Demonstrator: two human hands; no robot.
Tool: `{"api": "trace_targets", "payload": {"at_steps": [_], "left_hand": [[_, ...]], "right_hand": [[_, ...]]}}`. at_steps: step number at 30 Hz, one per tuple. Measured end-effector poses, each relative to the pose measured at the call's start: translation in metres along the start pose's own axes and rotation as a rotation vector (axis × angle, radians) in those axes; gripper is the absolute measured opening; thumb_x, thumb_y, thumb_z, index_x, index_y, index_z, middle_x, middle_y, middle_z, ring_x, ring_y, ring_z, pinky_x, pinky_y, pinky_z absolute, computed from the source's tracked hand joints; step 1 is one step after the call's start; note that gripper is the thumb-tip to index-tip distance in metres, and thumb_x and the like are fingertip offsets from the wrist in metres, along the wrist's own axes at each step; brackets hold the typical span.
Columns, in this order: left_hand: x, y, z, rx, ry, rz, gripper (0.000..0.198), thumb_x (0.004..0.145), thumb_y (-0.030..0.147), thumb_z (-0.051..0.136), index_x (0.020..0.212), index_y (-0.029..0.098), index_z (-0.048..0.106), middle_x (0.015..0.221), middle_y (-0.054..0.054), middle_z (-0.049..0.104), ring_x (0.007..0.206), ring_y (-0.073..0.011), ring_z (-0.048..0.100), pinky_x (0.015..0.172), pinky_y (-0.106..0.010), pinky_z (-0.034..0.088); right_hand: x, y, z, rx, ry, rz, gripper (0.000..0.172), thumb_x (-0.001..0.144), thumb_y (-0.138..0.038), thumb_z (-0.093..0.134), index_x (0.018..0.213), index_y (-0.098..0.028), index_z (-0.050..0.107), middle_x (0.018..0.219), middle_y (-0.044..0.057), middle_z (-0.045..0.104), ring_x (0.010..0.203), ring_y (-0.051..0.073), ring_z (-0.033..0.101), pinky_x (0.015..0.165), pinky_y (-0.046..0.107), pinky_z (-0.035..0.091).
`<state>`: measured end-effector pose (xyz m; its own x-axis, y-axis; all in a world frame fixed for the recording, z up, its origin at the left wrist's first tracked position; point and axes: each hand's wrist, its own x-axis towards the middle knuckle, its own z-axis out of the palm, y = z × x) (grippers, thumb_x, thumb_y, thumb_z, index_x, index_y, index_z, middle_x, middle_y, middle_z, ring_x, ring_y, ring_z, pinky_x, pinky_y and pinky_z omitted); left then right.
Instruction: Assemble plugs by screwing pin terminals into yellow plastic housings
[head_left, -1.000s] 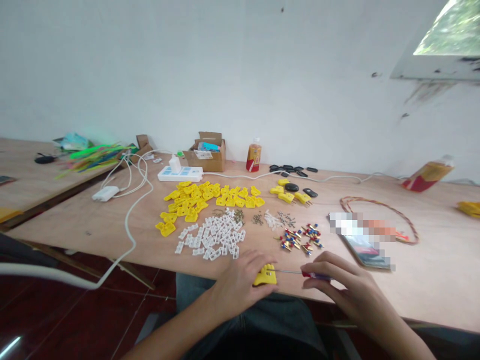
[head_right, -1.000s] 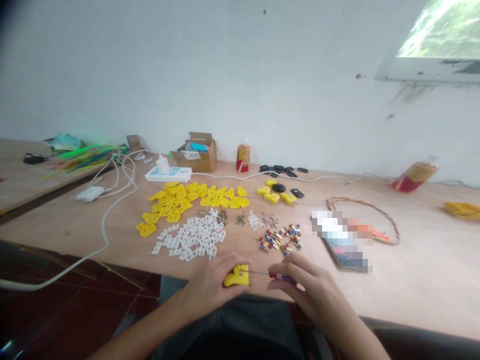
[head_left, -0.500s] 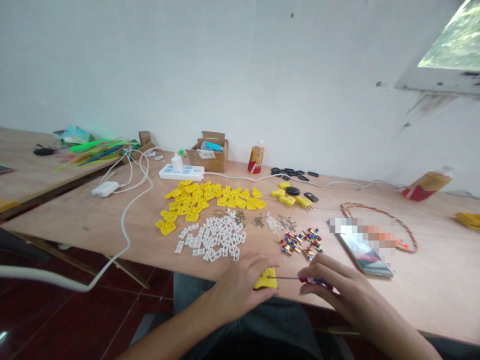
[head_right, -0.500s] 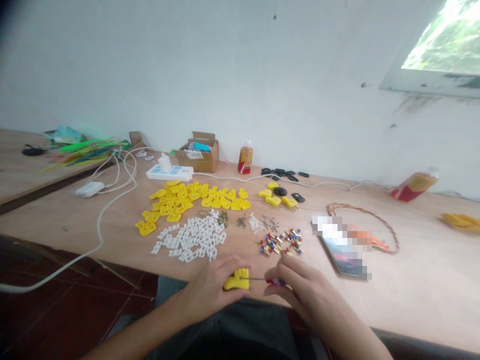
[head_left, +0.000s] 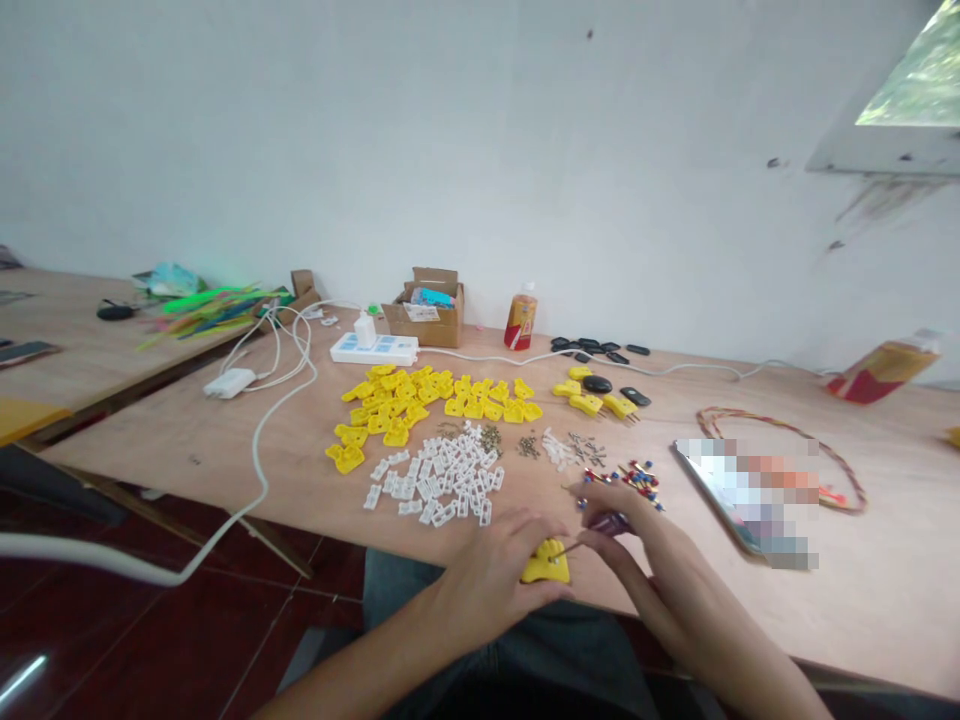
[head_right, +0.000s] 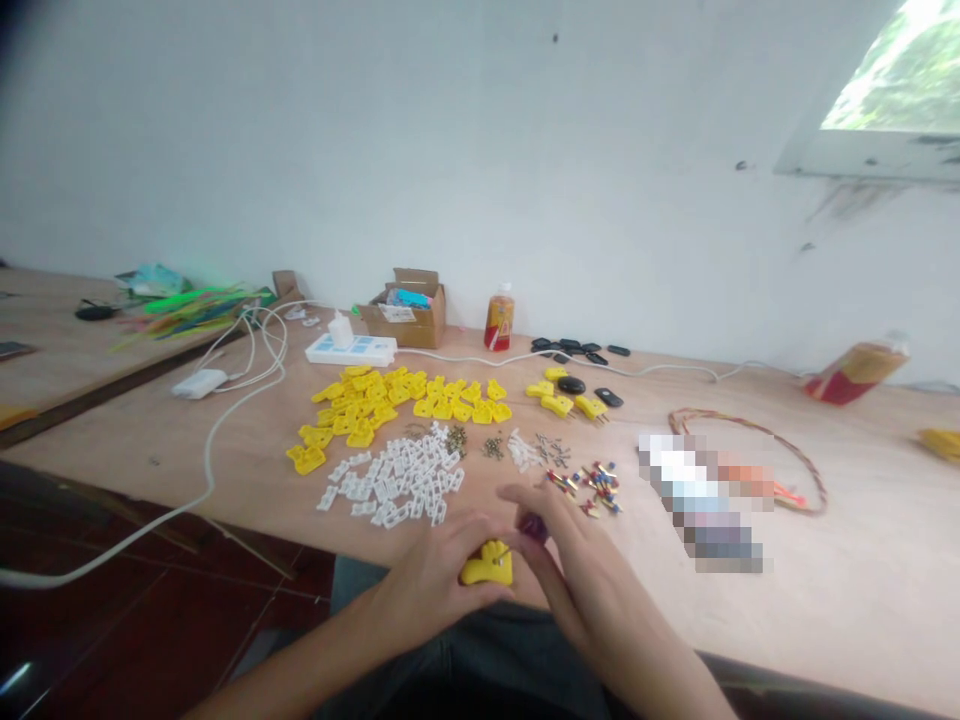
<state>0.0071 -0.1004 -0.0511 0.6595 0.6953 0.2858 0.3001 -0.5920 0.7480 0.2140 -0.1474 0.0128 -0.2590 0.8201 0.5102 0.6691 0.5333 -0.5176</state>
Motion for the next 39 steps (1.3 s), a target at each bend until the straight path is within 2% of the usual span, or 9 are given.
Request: {"api": "trace_targets", "payload": {"at_steps": [3, 10, 16, 21, 25, 27, 31, 36, 39], "left_hand": [[0.0, 0.001, -0.004, -0.011, -0.036, -0.03, 0.047, 0.085, 0.025, 0.088, 0.127, 0.022, 0.066, 0.124, -0.007, 0.074, 0.112, -0.0269, 0.071, 0.101, -0.037, 0.055], [0.001, 0.001, -0.008, -0.018, -0.043, -0.083, 0.049, 0.083, 0.028, 0.091, 0.126, 0.023, 0.068, 0.12, -0.004, 0.076, 0.105, -0.0251, 0.073, 0.099, -0.036, 0.055], [0.002, 0.002, -0.008, -0.021, -0.045, -0.117, 0.043, 0.082, 0.025, 0.091, 0.119, 0.021, 0.071, 0.112, -0.003, 0.078, 0.099, -0.0243, 0.072, 0.092, -0.033, 0.055], [0.003, 0.002, -0.008, -0.065, -0.033, -0.073, 0.043, 0.085, 0.026, 0.087, 0.124, 0.022, 0.07, 0.118, -0.005, 0.076, 0.103, -0.0245, 0.071, 0.091, -0.032, 0.054], [0.002, 0.0, -0.006, -0.071, -0.023, -0.103, 0.038, 0.086, 0.028, 0.086, 0.12, 0.022, 0.071, 0.113, -0.003, 0.077, 0.098, -0.0235, 0.071, 0.09, -0.032, 0.053], [0.002, -0.001, -0.004, -0.065, -0.008, -0.12, 0.038, 0.085, 0.026, 0.088, 0.119, 0.022, 0.072, 0.11, -0.002, 0.077, 0.095, -0.0228, 0.071, 0.089, -0.031, 0.053], [0.001, -0.001, -0.001, -0.081, 0.031, -0.105, 0.039, 0.086, 0.024, 0.087, 0.122, 0.022, 0.072, 0.114, -0.003, 0.077, 0.1, -0.0235, 0.071, 0.093, -0.032, 0.053], [0.001, 0.0, 0.001, -0.084, 0.028, -0.092, 0.032, 0.092, 0.025, 0.08, 0.123, 0.022, 0.071, 0.116, -0.004, 0.078, 0.106, -0.0248, 0.072, 0.094, -0.032, 0.053], [0.0, 0.0, 0.001, -0.066, 0.035, -0.099, 0.027, 0.094, 0.023, 0.077, 0.121, 0.022, 0.071, 0.114, -0.004, 0.078, 0.106, -0.0248, 0.072, 0.097, -0.033, 0.053]], "right_hand": [[-0.012, 0.016, 0.012, 0.214, 0.194, 0.067, 0.023, 0.098, -0.037, 0.075, 0.115, -0.026, 0.065, 0.094, 0.006, 0.077, 0.084, 0.022, 0.078, 0.077, 0.034, 0.069], [-0.01, 0.025, 0.019, 0.563, 0.336, 0.117, 0.019, 0.084, -0.033, 0.09, 0.092, -0.023, 0.076, 0.093, 0.005, 0.077, 0.078, 0.02, 0.079, 0.066, 0.03, 0.07], [-0.01, 0.032, 0.019, 0.657, 0.149, -0.025, 0.011, 0.103, -0.03, 0.069, 0.108, -0.029, 0.079, 0.096, 0.005, 0.082, 0.083, 0.019, 0.08, 0.072, 0.029, 0.069], [-0.01, 0.024, 0.02, 0.56, 0.139, -0.085, 0.02, 0.105, -0.035, 0.065, 0.12, -0.031, 0.078, 0.121, 0.01, 0.078, 0.113, 0.024, 0.075, 0.095, 0.039, 0.065], [0.0, 0.02, 0.017, 0.52, 0.219, -0.155, 0.012, 0.091, -0.032, 0.084, 0.103, -0.032, 0.083, 0.093, 0.004, 0.073, 0.088, 0.019, 0.073, 0.076, 0.03, 0.064], [0.007, 0.023, 0.013, 0.552, 0.115, -0.18, 0.015, 0.098, -0.025, 0.075, 0.108, -0.033, 0.083, 0.091, 0.004, 0.075, 0.082, 0.017, 0.073, 0.07, 0.027, 0.062], [0.014, 0.029, 0.01, 0.642, -0.076, -0.174, 0.025, 0.108, -0.026, 0.059, 0.123, -0.032, 0.078, 0.104, 0.006, 0.08, 0.095, 0.02, 0.076, 0.081, 0.032, 0.064], [0.009, 0.028, 0.012, 0.602, 0.118, -0.172, 0.017, 0.088, -0.035, 0.086, 0.104, -0.032, 0.084, 0.097, 0.005, 0.072, 0.09, 0.02, 0.074, 0.077, 0.03, 0.063], [0.003, 0.03, 0.01, 0.598, 0.084, -0.176, 0.017, 0.1, -0.027, 0.073, 0.111, -0.034, 0.083, 0.091, 0.003, 0.073, 0.08, 0.016, 0.072, 0.069, 0.027, 0.062]]}}
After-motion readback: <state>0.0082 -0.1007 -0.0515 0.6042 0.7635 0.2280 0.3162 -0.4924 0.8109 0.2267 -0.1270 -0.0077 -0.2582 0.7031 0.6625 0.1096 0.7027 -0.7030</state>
